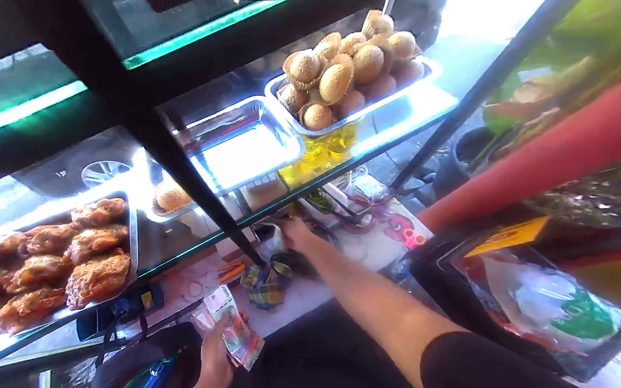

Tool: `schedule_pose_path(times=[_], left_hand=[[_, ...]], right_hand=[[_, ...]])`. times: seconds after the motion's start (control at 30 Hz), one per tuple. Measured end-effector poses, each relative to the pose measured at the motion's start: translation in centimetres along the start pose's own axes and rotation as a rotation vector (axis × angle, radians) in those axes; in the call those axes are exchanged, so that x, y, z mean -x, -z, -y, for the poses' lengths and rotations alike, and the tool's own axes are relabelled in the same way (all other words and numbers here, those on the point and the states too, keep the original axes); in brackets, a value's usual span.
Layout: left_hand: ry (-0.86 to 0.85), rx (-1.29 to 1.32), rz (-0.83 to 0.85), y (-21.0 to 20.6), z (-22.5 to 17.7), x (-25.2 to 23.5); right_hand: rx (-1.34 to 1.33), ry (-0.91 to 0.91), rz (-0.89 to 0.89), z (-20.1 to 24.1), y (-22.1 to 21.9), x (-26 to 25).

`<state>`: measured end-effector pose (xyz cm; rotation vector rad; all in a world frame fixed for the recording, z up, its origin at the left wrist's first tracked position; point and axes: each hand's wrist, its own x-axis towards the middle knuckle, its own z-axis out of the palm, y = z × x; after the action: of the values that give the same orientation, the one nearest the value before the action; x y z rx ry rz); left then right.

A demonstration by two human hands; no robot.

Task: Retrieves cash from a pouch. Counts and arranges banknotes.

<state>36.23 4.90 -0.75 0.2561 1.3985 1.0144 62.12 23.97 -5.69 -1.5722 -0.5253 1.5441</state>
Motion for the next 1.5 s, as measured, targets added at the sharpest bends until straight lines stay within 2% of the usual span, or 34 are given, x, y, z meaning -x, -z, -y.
schedule_pose_path(times=[0.1, 0.2, 0.37, 0.5, 0.57, 0.67, 0.77, 0.83, 1.0, 1.17, 1.33, 1.5], left_hand=[[-0.057, -0.106, 0.013, -1.5, 0.2, 0.0], [-0.116, -0.192, 0.027, -2.7, 0.6, -0.4], [-0.146, -0.234, 0.016, -4.3, 1.4, -0.4], [-0.162, -0.254, 0.014, -6.3, 2.8, 0.3], [-0.159, -0.282, 0.042, -7.6, 3.4, 0.5], [-0.176, -0.308, 0.042, -9.7, 3.9, 0.6], [-0.213, -0.391, 0.051, -10.7, 3.8, 0.0], [-0.229, -0.439, 0.05, -10.9, 3.6, -0.2], [-0.209, -0.26, 0.075, -11.4, 3.1, -0.1], [-0.231, -0.317, 0.065, -10.9, 3.2, -1.0], [-0.302, -0.307, 0.044, -10.9, 3.1, -1.4], [-0.275, -0.319, -0.03, -10.9, 2.8, -1.5]], right_hand=[[-0.031, -0.045, -0.087, 0.3, -0.3, -0.6], [0.1, -0.036, -0.095, -0.4, 1.0, 0.9], [0.242, -0.034, 0.079, -4.8, 6.4, 10.3], [0.123, 0.095, 0.163, -3.9, 6.2, 16.5], [0.116, 0.194, 0.112, -3.1, 5.4, 16.0], [0.057, 0.134, 0.054, -3.7, 4.4, 14.5], [-0.034, 0.016, 0.176, -4.2, 4.3, 15.0], [-0.067, 0.016, 0.261, -4.2, 4.7, 15.1], [0.055, 0.174, 0.133, -3.4, 5.5, 13.9], [0.174, 0.194, 0.298, -2.7, 5.1, 14.3], [0.22, 0.204, 0.305, -3.1, 4.6, 13.7], [0.203, 0.186, 0.324, -3.0, 4.6, 13.1]])
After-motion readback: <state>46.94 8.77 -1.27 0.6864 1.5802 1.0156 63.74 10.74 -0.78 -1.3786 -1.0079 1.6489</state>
